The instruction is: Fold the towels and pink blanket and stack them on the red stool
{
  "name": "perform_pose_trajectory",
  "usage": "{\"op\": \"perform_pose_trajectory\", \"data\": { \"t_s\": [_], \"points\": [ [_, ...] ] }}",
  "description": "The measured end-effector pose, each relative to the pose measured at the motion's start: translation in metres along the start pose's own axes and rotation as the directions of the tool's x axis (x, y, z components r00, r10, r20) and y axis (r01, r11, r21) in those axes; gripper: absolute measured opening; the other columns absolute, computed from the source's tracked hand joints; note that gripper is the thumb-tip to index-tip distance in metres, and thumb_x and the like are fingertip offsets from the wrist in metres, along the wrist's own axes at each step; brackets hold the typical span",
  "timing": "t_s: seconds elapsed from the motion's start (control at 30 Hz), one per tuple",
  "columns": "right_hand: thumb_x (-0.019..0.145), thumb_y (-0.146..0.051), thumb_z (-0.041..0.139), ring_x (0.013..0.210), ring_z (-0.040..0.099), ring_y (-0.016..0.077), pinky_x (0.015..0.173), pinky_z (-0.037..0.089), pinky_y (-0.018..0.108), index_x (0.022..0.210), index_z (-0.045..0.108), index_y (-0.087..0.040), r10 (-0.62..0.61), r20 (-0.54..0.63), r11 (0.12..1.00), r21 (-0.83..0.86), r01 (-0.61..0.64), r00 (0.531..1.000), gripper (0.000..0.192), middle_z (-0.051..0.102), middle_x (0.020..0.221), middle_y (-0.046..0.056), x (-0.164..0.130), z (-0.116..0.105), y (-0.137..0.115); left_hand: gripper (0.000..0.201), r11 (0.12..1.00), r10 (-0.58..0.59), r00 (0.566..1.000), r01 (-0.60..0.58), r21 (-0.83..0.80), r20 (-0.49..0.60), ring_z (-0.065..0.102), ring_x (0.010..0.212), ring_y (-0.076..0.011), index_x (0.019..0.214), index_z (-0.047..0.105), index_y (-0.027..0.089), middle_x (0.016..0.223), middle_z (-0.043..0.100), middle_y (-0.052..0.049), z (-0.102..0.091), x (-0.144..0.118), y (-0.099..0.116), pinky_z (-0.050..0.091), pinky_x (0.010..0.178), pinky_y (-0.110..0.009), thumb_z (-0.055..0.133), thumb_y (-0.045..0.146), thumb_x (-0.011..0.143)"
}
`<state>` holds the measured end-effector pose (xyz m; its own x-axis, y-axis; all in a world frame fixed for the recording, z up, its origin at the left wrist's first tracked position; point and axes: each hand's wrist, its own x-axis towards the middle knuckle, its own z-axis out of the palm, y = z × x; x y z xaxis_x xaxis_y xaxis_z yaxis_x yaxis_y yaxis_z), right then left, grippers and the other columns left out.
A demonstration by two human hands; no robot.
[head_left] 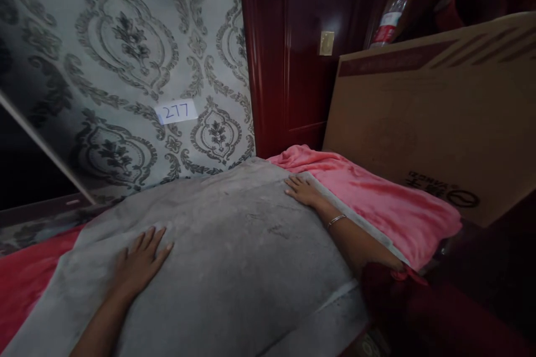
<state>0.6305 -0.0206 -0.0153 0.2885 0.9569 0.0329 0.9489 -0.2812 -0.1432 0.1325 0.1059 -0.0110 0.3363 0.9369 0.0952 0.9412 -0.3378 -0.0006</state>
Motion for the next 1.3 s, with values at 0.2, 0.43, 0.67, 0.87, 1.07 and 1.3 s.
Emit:
{"op": "perform_pose_trajectory", "data": {
  "t_s": [0.2, 0.43, 0.67, 0.87, 1.07, 1.3],
  "points": [
    [0.101, -0.064, 0.021, 0.154, 0.015, 0.0312, 0.118, 0.021, 0.062, 0.161, 0.024, -0.029, 0.181, -0.002, 0.98, 0.08, -0.18, 0.984, 0.069, 0.013, 0.169, 0.008, 0.005, 0.004, 0.049, 0.07, 1.0, -0.007, 1.0, 0.007, -0.014, -0.006, 0.023, 0.153, -0.0308, 0.156, 0.039, 0.023, 0.165, 0.029, -0.007, 0.003, 0.003, -0.004, 0.023, 0.121, -0.06, 0.026, 0.052, 0.093],
    [0.102, -0.062, 0.022, 0.154, 0.013, 0.0337, 0.118, 0.016, 0.066, 0.162, 0.022, -0.027, 0.175, 0.014, 0.977, 0.123, -0.176, 0.984, 0.069, 0.011, 0.169, 0.009, 0.005, 0.0, 0.057, 0.08, 0.999, -0.027, 0.999, 0.025, 0.041, 0.043, 0.021, 0.154, -0.029, 0.158, 0.032, 0.021, 0.167, 0.023, -0.008, -0.009, 0.001, 0.015, 0.022, 0.12, -0.058, 0.008, 0.059, 0.092],
    [0.102, -0.064, 0.022, 0.154, 0.003, 0.0392, 0.115, 0.011, 0.073, 0.161, 0.024, -0.026, 0.16, 0.058, 0.984, 0.065, -0.163, 0.985, 0.07, 0.007, 0.169, 0.011, -0.052, -0.027, 0.037, 0.083, 1.0, 0.017, 0.999, -0.018, 0.014, 0.043, 0.019, 0.154, -0.0329, 0.157, 0.03, 0.015, 0.167, 0.02, -0.014, -0.017, -0.005, 0.023, 0.022, 0.119, -0.061, 0.003, 0.061, 0.094],
    [0.1, -0.069, 0.021, 0.154, 0.006, 0.0364, 0.12, 0.013, 0.064, 0.162, 0.019, -0.032, 0.062, 0.029, 0.998, -0.015, -0.062, 0.998, 0.072, 0.01, 0.17, 0.003, -0.156, -0.004, 0.014, 0.08, 0.999, 0.053, 0.999, -0.053, 0.009, 0.005, 0.024, 0.151, -0.0348, 0.156, 0.032, 0.014, 0.166, 0.023, -0.017, -0.016, -0.004, 0.022, 0.024, 0.116, -0.063, 0.003, 0.059, 0.096],
    [0.101, -0.065, 0.018, 0.154, 0.012, 0.0347, 0.121, 0.016, 0.061, 0.162, 0.023, -0.029, 0.088, -0.018, 0.995, -0.045, -0.089, 0.996, 0.07, 0.015, 0.169, 0.004, -0.171, 0.008, 0.013, 0.071, 0.998, 0.059, 0.993, -0.061, 0.013, 0.104, 0.023, 0.151, -0.0368, 0.157, 0.028, 0.01, 0.165, 0.024, -0.019, -0.043, -0.026, 0.042, 0.024, 0.115, -0.065, 0.011, 0.051, 0.101],
    [0.099, -0.067, 0.014, 0.152, 0.017, 0.0372, 0.117, 0.022, 0.067, 0.161, 0.025, -0.034, 0.06, -0.069, 0.997, -0.042, -0.063, 0.996, 0.071, 0.02, 0.168, 0.002, -0.167, 0.026, 0.028, 0.063, 0.918, 0.388, 0.911, -0.395, 0.027, 0.142, 0.014, 0.155, -0.0299, 0.158, 0.03, 0.03, 0.168, 0.022, -0.005, -0.03, -0.129, 0.061, 0.014, 0.122, -0.057, 0.036, 0.05, 0.099]
  ]
}}
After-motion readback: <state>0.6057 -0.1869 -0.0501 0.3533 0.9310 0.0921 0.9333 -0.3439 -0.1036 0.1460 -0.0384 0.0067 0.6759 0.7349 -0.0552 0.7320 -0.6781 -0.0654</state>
